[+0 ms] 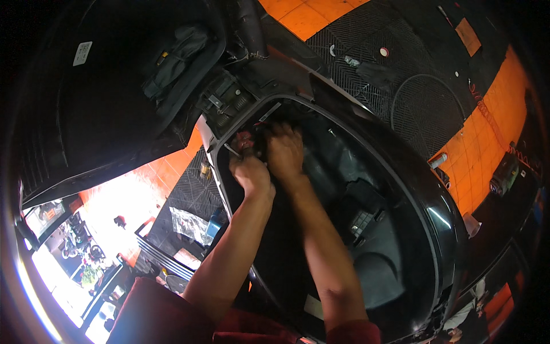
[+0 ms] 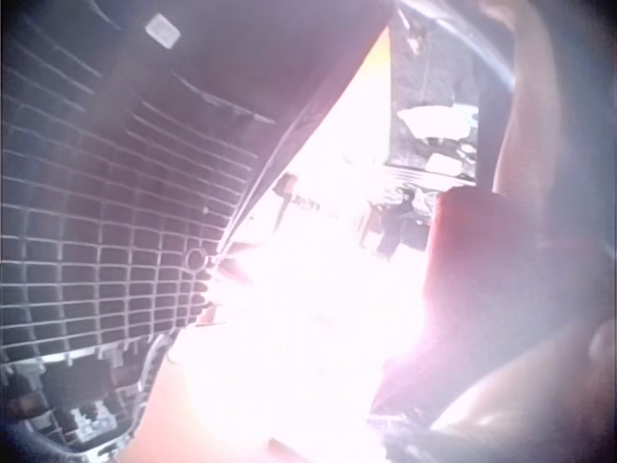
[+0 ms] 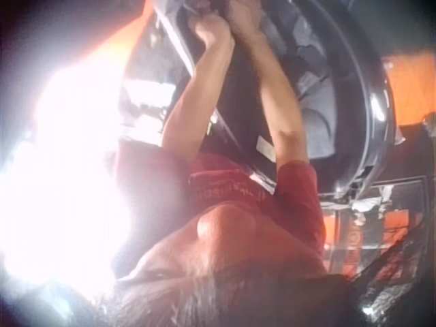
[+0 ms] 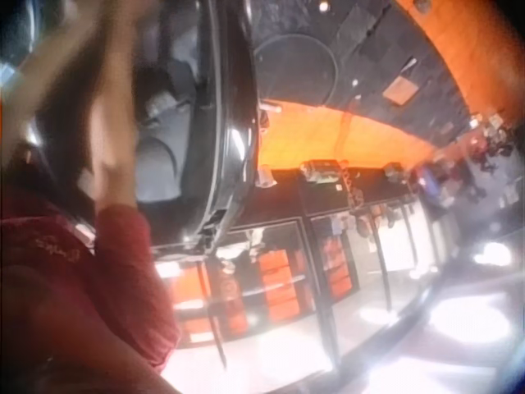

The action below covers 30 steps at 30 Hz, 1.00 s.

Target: The person uses an impact driver to remove screws from the inner storage compartment of a motorcycle, then uses a screwdriver to loosen connections on the battery and manipulate internal wiring.

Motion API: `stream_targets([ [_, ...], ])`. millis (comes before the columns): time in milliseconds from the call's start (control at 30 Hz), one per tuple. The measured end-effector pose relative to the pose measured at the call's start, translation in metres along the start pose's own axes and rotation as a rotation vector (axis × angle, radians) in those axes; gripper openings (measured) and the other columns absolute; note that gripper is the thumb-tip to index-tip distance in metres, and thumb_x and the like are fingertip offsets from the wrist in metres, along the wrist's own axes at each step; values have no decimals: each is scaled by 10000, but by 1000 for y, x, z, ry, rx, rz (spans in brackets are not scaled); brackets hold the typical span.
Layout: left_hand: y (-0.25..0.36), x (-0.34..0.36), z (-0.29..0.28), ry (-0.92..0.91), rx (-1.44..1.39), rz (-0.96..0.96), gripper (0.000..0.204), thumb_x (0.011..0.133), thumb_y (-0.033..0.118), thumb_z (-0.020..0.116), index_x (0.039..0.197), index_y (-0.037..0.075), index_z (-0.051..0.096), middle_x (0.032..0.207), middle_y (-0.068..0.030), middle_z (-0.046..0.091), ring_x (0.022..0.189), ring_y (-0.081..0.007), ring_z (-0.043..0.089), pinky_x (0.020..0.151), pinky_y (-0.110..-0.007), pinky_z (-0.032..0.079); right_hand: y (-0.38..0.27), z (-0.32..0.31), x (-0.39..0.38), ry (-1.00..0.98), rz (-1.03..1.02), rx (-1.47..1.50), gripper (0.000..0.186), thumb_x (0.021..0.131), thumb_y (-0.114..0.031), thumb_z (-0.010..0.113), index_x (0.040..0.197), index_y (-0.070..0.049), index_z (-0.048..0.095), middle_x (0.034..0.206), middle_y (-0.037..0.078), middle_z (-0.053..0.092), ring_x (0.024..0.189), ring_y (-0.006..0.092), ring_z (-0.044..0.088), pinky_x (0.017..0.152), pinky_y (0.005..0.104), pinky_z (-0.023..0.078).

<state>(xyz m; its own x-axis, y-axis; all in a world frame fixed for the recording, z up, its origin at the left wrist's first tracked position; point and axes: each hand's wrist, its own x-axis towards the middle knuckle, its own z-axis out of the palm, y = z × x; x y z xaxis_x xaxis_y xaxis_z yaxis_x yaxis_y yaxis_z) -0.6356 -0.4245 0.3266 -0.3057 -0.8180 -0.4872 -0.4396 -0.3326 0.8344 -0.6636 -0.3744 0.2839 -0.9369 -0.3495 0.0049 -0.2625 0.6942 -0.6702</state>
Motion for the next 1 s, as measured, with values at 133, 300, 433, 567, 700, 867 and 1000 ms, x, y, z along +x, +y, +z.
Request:
stream_targets([
  [133, 17, 1, -7, -32, 87, -79, 192, 1021, 181, 501, 1089, 33, 603, 917, -23, 614, 733, -121, 535, 647, -275, 439, -3, 14, 7, 38, 57, -84, 244, 803, -189, 578, 1001, -117, 700, 999, 89, 692, 1008, 287, 634, 905, 494, 437],
  [300, 41, -8, -14, -173, 39, -134, 132, 1005, 152, 530, 1083, 63, 588, 936, 6, 587, 655, -55, 510, 483, -224, 401, 1, 21, 11, 23, 93, -76, 193, 791, -189, 581, 914, -104, 703, 940, 101, 690, 972, 287, 644, 945, 504, 420],
  [433, 47, -4, -23, -241, 34, -198, 150, 1013, 157, 518, 1109, 60, 579, 945, 12, 584, 675, -53, 511, 522, -219, 415, -10, 19, 16, -76, 147, -129, 170, 784, -188, 592, 875, -96, 702, 912, 104, 683, 954, 275, 647, 990, 524, 384],
  [567, 53, -7, -22, -263, 75, -245, 321, 982, 102, 541, 1296, 40, 557, 1029, -2, 592, 668, -58, 484, 546, -208, 417, -7, 22, 12, -72, 109, -246, 187, 786, -209, 606, 901, -94, 699, 925, 98, 679, 973, 263, 641, 1000, 547, 363],
  [700, 45, -3, -25, -297, 88, -222, 334, 987, 103, 522, 1315, 44, 536, 1026, 1, 580, 690, -56, 488, 559, -213, 419, -14, 17, 13, -150, 96, -209, 240, 791, -223, 617, 975, -86, 686, 988, 100, 674, 1021, 261, 627, 1013, 558, 352],
  [867, 49, -5, -22, -294, 69, -260, 281, 989, 107, 525, 1263, 50, 552, 1002, 8, 579, 692, -57, 487, 556, -217, 419, -13, 18, 14, -200, 131, -275, 286, 758, -224, 657, 1006, -84, 675, 1023, 81, 670, 1042, 257, 623, 1006, 551, 361],
  [1000, 48, -3, -23, -309, 70, -237, 250, 989, 113, 534, 1230, 51, 562, 981, 12, 574, 683, -66, 489, 543, -221, 420, -11, 23, 14, -135, 167, -215, 286, 747, -214, 662, 1006, -95, 676, 1017, 70, 673, 1033, 251, 629, 1004, 524, 364],
])
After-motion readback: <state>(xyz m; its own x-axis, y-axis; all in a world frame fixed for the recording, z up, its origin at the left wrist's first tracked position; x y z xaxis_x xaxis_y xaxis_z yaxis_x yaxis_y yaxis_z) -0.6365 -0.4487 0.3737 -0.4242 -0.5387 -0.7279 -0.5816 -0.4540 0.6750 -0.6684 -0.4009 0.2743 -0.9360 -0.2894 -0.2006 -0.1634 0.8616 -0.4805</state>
